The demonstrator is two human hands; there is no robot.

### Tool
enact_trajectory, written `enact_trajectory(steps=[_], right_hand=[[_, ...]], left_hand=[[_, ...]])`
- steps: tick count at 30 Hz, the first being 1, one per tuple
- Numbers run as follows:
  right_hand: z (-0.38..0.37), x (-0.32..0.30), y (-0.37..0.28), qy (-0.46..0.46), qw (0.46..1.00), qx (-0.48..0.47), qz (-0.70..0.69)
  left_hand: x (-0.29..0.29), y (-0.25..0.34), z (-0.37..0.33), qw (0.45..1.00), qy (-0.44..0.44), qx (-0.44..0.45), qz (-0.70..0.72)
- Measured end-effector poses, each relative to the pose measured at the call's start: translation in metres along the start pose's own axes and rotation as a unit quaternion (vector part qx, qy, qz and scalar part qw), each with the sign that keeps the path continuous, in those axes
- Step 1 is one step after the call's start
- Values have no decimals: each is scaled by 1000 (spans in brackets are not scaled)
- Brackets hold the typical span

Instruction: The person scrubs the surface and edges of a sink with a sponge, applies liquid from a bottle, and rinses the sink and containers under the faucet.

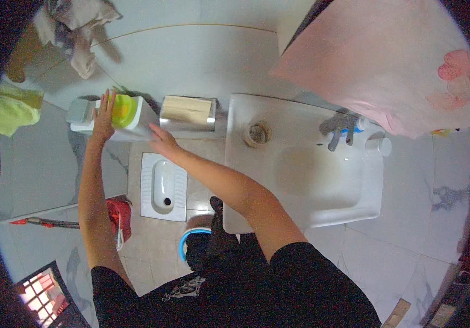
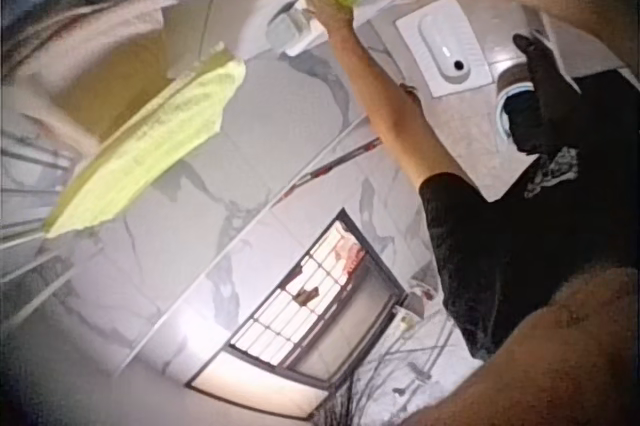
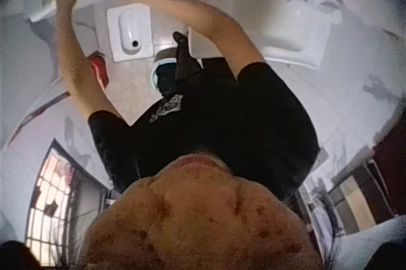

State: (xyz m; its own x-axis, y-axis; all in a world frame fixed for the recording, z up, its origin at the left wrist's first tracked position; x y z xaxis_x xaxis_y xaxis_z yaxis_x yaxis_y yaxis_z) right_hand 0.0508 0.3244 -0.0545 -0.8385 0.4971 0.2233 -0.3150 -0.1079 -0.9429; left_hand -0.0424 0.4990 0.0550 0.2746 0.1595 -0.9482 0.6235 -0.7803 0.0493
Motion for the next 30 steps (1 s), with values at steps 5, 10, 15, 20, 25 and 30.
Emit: enact_trajectory(steps=[5,10,15,20,25,30], right_hand=[[99,-69,24,81,995,60,14],[191,-172,19,223,975,21,6],[240,-301,19,353,914,6,200],[269,-411,53,323,725,-46,606],[263,-470,83,278,654,100,697],[245,-476,106,254,779,-101,564]], left_hand=[[-26,71,34,997,68,23,21],[17,157,99,974,69,22,212],[39,301,126,913,-39,-6,406],[74,380,102,854,71,-103,505],[89,392,86,751,119,-234,606],[93,446,67,815,109,-157,547]])
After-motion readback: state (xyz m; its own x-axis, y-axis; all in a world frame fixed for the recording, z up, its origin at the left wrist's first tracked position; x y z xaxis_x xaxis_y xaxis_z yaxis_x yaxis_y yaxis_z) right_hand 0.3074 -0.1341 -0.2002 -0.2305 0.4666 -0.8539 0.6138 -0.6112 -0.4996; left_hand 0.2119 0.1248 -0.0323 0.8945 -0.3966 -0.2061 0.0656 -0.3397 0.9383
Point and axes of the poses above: each hand's wrist, its own z-axis away from the middle knuckle, its own x-axis out of the palm, y = z × x, the point moved 5 cm from there along -z, towards the middle knuckle, and after that the axes turned 13 degrees about y, right-handed, at the moved point
